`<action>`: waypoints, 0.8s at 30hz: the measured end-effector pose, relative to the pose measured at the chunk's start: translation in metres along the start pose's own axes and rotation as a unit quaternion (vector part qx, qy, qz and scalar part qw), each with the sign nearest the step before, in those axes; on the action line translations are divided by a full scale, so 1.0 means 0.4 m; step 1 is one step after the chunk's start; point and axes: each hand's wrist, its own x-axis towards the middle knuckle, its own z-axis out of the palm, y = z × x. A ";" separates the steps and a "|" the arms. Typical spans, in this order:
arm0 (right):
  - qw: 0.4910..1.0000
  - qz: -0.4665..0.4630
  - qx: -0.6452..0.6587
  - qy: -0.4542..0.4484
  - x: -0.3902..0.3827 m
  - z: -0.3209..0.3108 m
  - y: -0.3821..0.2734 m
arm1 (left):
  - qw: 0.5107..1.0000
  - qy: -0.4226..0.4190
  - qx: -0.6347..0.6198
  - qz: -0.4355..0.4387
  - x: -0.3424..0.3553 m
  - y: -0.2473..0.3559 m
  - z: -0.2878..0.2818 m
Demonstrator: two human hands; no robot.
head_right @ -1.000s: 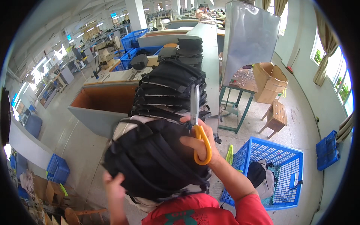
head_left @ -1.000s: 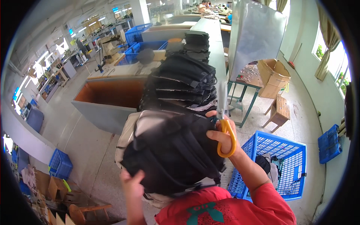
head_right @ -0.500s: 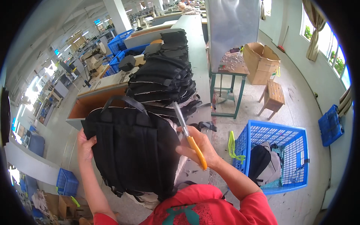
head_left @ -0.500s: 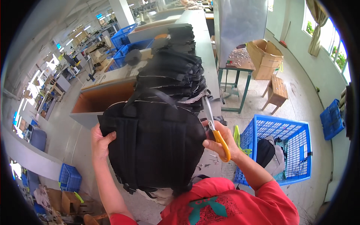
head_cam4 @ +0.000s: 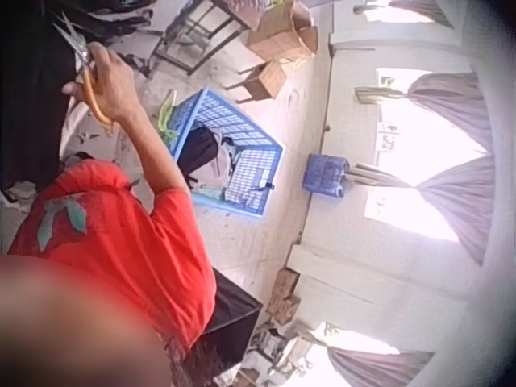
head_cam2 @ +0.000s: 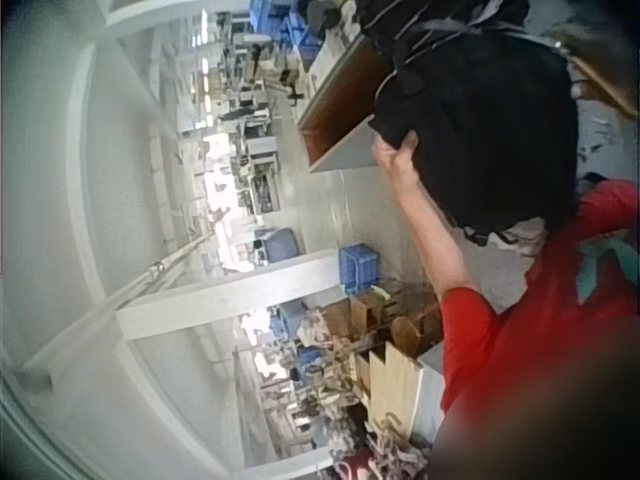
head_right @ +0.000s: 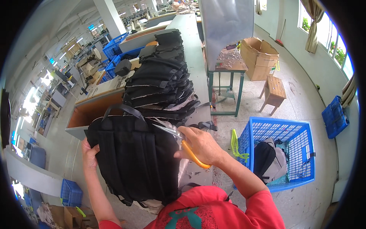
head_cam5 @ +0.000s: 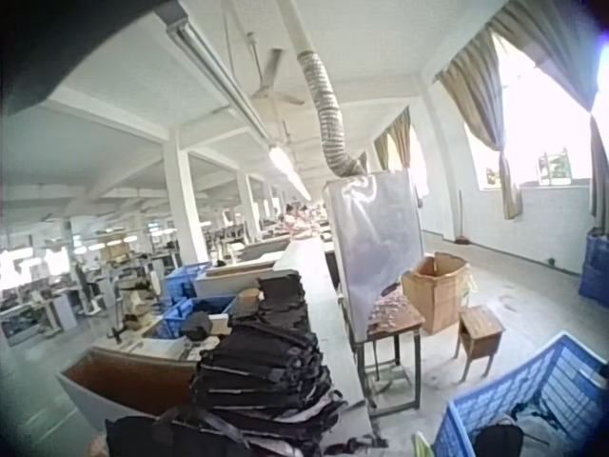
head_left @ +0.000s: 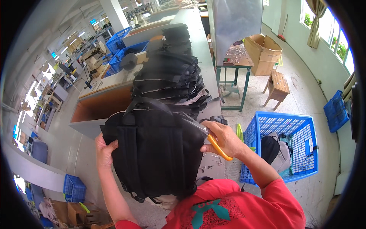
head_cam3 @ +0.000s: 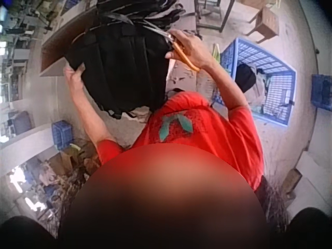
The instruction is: Trimming excess material from backpack components using scissors at a production workbench.
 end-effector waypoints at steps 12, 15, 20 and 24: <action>0.974 0.041 0.206 0.088 0.002 -0.002 0.051 | 0.996 -0.003 0.083 0.026 -0.012 0.055 0.054; 0.973 0.034 0.206 0.098 0.014 -0.079 0.032 | 0.988 -0.048 0.138 0.056 -0.017 0.073 0.117; 0.992 -0.108 -0.060 0.029 0.071 -0.233 -0.055 | 0.986 -0.116 0.111 0.043 -0.020 0.084 0.204; 0.962 -0.191 -0.173 -0.092 0.130 -0.279 -0.133 | 0.985 -0.156 0.068 -0.003 -0.023 0.096 0.248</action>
